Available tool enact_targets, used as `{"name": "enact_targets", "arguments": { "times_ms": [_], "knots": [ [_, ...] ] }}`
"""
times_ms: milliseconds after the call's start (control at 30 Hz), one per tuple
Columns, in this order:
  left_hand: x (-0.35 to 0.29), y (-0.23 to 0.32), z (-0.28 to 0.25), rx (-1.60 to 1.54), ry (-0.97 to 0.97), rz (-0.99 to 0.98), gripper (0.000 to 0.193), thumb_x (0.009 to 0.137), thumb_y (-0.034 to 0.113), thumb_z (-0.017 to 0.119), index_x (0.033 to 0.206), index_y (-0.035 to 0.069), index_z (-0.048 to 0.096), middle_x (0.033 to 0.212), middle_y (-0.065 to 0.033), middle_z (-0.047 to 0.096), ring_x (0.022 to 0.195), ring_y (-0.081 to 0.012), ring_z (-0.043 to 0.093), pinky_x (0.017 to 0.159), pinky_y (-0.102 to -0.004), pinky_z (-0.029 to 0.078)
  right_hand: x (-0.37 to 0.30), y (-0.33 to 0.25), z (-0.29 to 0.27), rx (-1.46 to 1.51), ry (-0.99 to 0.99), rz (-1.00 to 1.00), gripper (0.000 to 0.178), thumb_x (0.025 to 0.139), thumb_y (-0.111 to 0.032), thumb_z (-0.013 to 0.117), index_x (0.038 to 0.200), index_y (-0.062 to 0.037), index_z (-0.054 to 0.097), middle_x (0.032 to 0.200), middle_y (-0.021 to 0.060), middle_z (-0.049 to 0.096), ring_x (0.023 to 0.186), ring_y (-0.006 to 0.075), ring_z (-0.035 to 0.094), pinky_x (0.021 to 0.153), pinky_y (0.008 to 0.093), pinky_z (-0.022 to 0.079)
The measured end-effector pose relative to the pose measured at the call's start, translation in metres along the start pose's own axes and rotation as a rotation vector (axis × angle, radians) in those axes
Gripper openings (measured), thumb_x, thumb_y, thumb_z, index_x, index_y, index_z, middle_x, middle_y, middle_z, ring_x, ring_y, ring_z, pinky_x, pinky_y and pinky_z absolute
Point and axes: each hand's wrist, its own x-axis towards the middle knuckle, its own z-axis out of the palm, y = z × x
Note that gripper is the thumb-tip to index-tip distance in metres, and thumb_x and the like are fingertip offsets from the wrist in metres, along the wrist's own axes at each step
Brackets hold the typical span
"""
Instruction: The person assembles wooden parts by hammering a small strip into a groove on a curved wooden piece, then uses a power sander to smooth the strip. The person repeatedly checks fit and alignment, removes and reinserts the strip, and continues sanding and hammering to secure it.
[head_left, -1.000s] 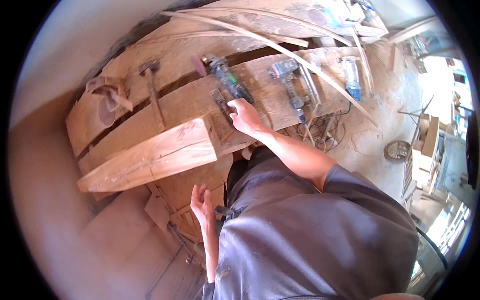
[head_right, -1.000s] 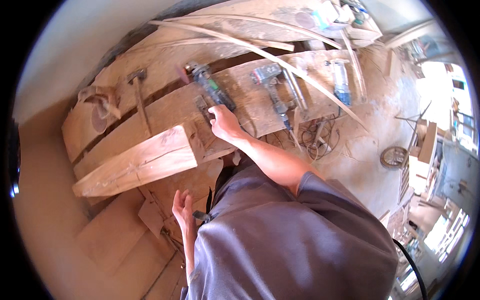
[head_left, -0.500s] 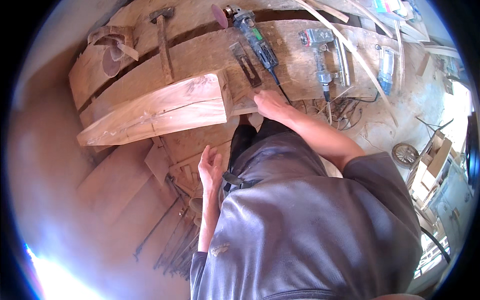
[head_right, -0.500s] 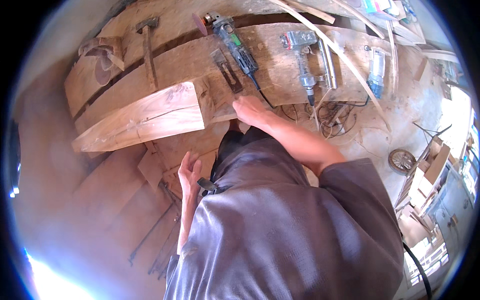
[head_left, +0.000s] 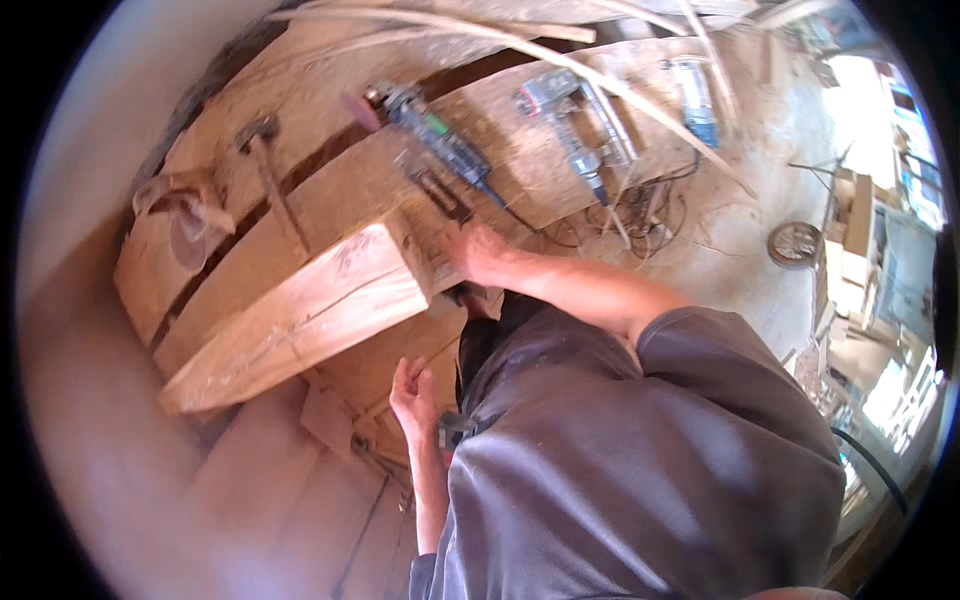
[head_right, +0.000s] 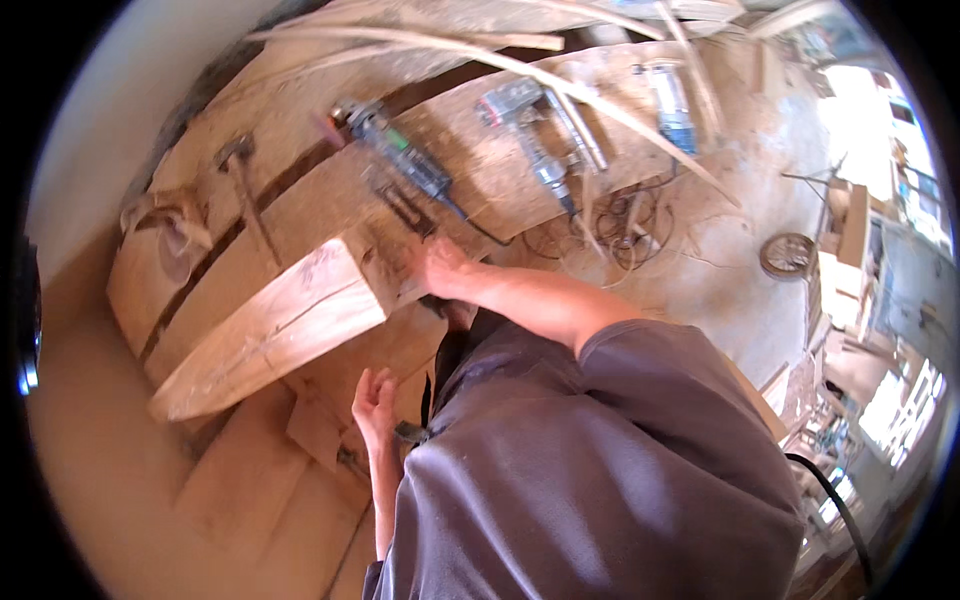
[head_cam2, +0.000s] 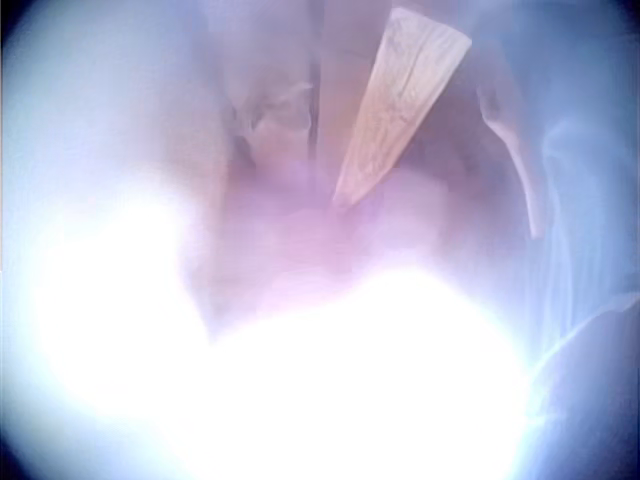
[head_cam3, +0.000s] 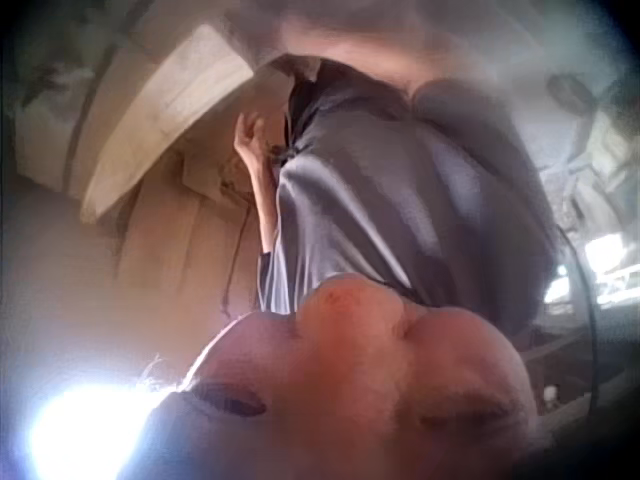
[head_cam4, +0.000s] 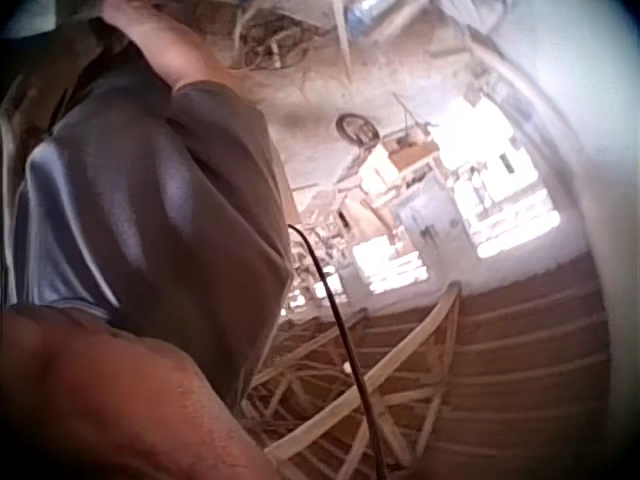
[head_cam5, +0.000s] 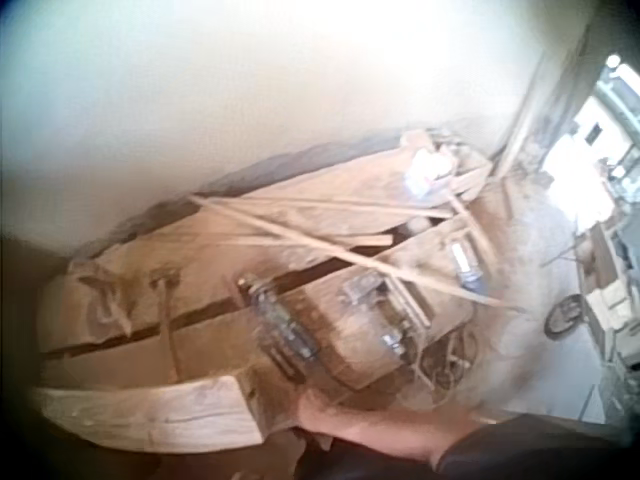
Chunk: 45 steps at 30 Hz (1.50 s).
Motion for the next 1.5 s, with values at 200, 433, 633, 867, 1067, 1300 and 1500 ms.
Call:
{"name": "enact_targets", "arguments": {
  "times_ms": [200, 433, 633, 867, 1067, 1300, 1500],
  "knots": [
    [0.056, 0.032, -0.001, -0.803, -0.296, -0.134, 0.067, 0.102, 0.025, 0.056, 0.154, -0.003, 0.025, 0.151, -0.0259, 0.042, 0.137, -0.0414, 0.045, 0.112, -0.0523, 0.041, 0.010, 0.010, -0.012, 0.332, -0.146, 0.296, 0.019, 0.076, -0.013, 0.067, 0.082, 0.0046, 0.069, 0.092, 0.0285, 0.067, 0.083, 0.0462, 0.068, 0.069, 0.0517, 0.055],
    [0.057, 0.104, -0.006, -1.284, -0.135, -0.252, 0.061, 0.100, 0.025, 0.052, 0.151, -0.002, 0.030, 0.151, -0.0235, 0.036, 0.140, -0.0430, 0.038, 0.116, -0.0637, 0.034, -0.006, -0.005, -0.025, 0.267, -0.331, 0.665, 0.020, 0.078, -0.009, 0.064, 0.090, 0.0038, 0.074, 0.096, 0.0276, 0.071, 0.093, 0.0412, 0.071, 0.078, 0.0493, 0.057],
    [0.064, 0.084, -0.007, -1.265, -0.141, -0.158, 0.062, 0.099, 0.026, 0.053, 0.150, -0.002, 0.031, 0.150, -0.0232, 0.037, 0.138, -0.0431, 0.040, 0.115, -0.0645, 0.034, -0.108, 0.040, -0.092, 0.257, -0.112, 0.638, 0.017, 0.088, -0.009, 0.059, 0.080, -0.0103, 0.074, 0.081, 0.0151, 0.072, 0.075, 0.0334, 0.070, 0.071, 0.0454, 0.055],
    [0.062, 0.074, 0.002, -1.033, -0.208, -0.183, 0.045, 0.100, 0.019, 0.051, 0.139, -0.002, 0.042, 0.141, -0.0240, 0.048, 0.131, -0.0390, 0.050, 0.109, -0.0554, 0.044, -0.085, -0.011, -0.087, 0.792, 0.494, 0.873, 0.056, 0.087, -0.003, 0.070, 0.141, -0.0091, 0.054, 0.113, 0.0189, 0.068, 0.091, 0.0224, 0.067, 0.085, 0.0353, 0.056],
    [0.051, 0.039, -0.021, -0.824, -0.159, -0.189, 0.034, 0.100, 0.016, 0.053, 0.129, -0.001, 0.047, 0.128, -0.0246, 0.062, 0.115, -0.0390, 0.063, 0.101, -0.0479, 0.050, -0.145, 0.093, -0.054, 0.171, 0.862, 1.404, 0.051, 0.086, -0.022, 0.076, 0.132, -0.0092, 0.058, 0.116, 0.0187, 0.064, 0.108, 0.0324, 0.063, 0.099, 0.0441, 0.049],
    [0.022, 0.053, 0.018, -0.576, -0.268, -0.164, 0.051, 0.098, 0.012, 0.056, 0.142, -0.005, 0.036, 0.122, -0.0242, 0.066, 0.103, -0.0349, 0.068, 0.090, -0.0434, 0.056, -0.187, 0.155, -0.081, 0.221, 0.444, 1.183, 0.038, 0.092, -0.019, 0.056, 0.127, -0.0075, 0.060, 0.109, 0.0258, 0.069, 0.100, 0.0477, 0.066, 0.091, 0.0557, 0.051],
    [0.019, 0.083, 0.067, -0.433, -0.362, -0.087, 0.067, 0.099, 0.011, 0.055, 0.154, -0.009, 0.020, 0.122, -0.0270, 0.064, 0.103, -0.0328, 0.068, 0.088, -0.0403, 0.056, -0.306, 0.205, -0.133, 0.081, 0.721, 1.066, 0.028, 0.092, -0.012, 0.055, 0.118, -0.0060, 0.062, 0.092, 0.0265, 0.070, 0.087, 0.0468, 0.067, 0.076, 0.0583, 0.051]
  ]
}}
